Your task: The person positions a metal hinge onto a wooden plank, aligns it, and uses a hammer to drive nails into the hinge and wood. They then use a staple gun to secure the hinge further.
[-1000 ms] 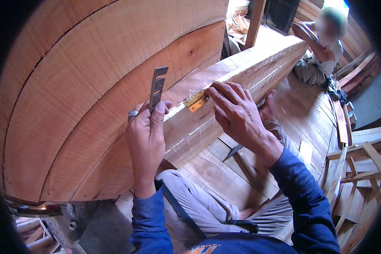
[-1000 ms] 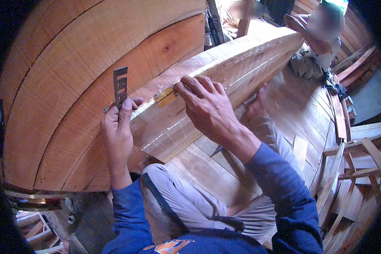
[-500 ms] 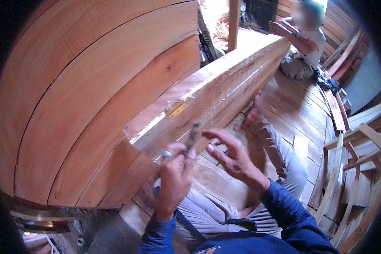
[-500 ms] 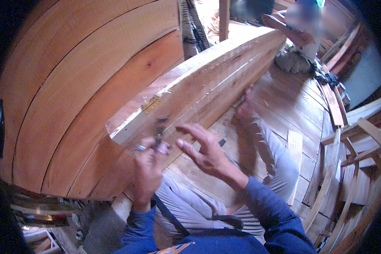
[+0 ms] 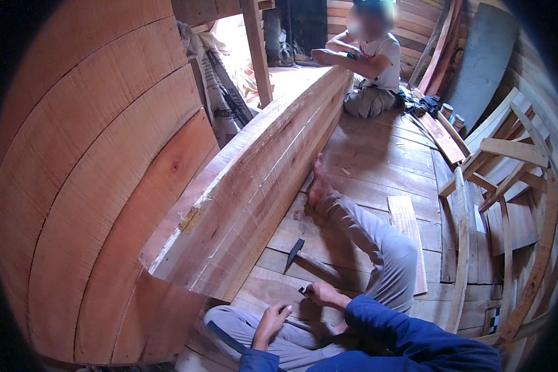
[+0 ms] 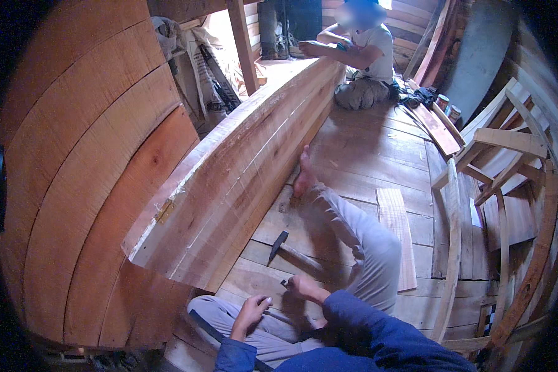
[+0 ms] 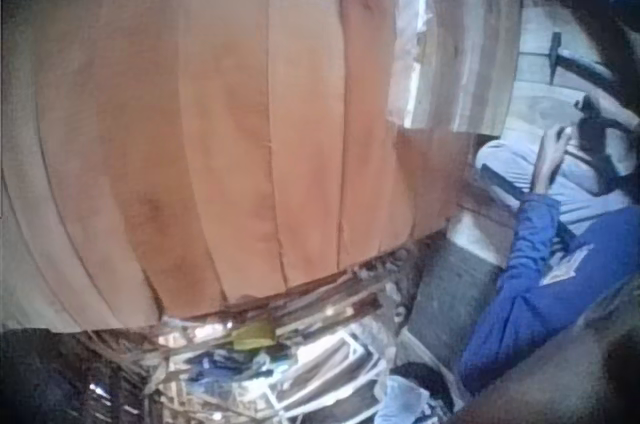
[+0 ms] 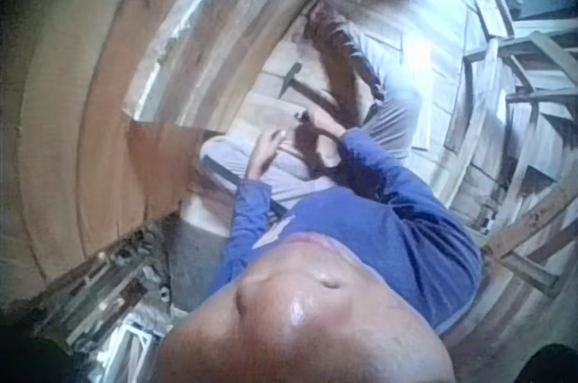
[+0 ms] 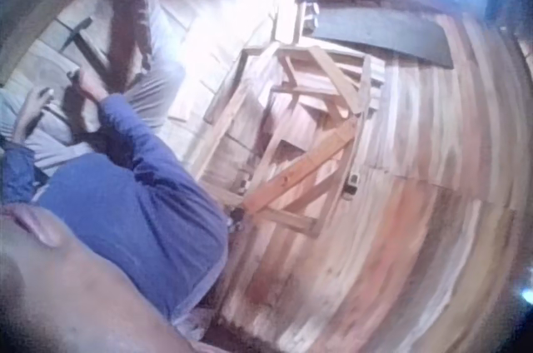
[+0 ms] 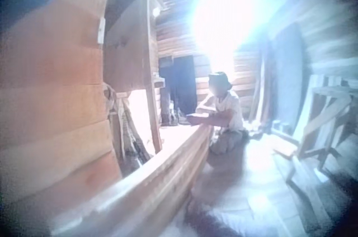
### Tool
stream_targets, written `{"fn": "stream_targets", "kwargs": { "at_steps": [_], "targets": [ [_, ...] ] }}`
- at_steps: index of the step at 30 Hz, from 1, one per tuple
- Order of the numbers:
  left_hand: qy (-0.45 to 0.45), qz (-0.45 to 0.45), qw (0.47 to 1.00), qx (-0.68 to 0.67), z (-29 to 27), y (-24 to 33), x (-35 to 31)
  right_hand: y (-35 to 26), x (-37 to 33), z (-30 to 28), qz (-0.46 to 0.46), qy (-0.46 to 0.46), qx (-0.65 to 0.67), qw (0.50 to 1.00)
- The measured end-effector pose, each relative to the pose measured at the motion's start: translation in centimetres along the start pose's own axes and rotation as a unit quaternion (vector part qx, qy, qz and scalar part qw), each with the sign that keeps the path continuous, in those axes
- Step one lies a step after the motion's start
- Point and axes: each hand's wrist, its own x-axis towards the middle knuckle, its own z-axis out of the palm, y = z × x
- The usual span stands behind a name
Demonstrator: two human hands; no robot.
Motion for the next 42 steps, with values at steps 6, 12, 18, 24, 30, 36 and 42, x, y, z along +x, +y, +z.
{"fn": "stream_targets", "kwargs": {
  "at_steps": [6, 12, 18, 24, 30, 36, 42],
  "targets": [
    [0.045, -0.043, 0.989, -0.133, 0.2, -1.6, 0.8, 0.1, 0.2, 1.0, -0.018, 0.055, -0.089, 0.994],
    [0.174, 0.034, 0.984, -0.023, -4.8, 5.2, -1.5, 0.0, -1.3, -2.0, -0.012, 0.100, -0.075, 0.992],
    [0.425, 0.265, 0.864, 0.047, -14.3, 14.3, -6.9, -1.6, -0.3, -6.1, 0.021, 0.133, 0.021, 0.991],
    [0.559, 0.322, 0.732, 0.219, -21.6, 18.1, -7.0, -2.2, -0.9, -15.7, -0.006, 0.256, 0.073, 0.964],
    [0.544, 0.269, 0.760, 0.232, -26.5, 18.3, -5.1, -3.8, -2.1, -23.7, 0.042, 0.262, 0.163, 0.950],
    [0.564, 0.302, 0.718, 0.273, -25.9, 16.0, -3.4, -1.8, 1.4, -27.6, 0.009, 0.272, 0.239, 0.932],
    [0.545, 0.347, 0.721, 0.251, -23.9, 16.8, -0.8, 8.1, 5.3, -32.6, 0.026, 0.228, 0.265, 0.937]
  ]
}}
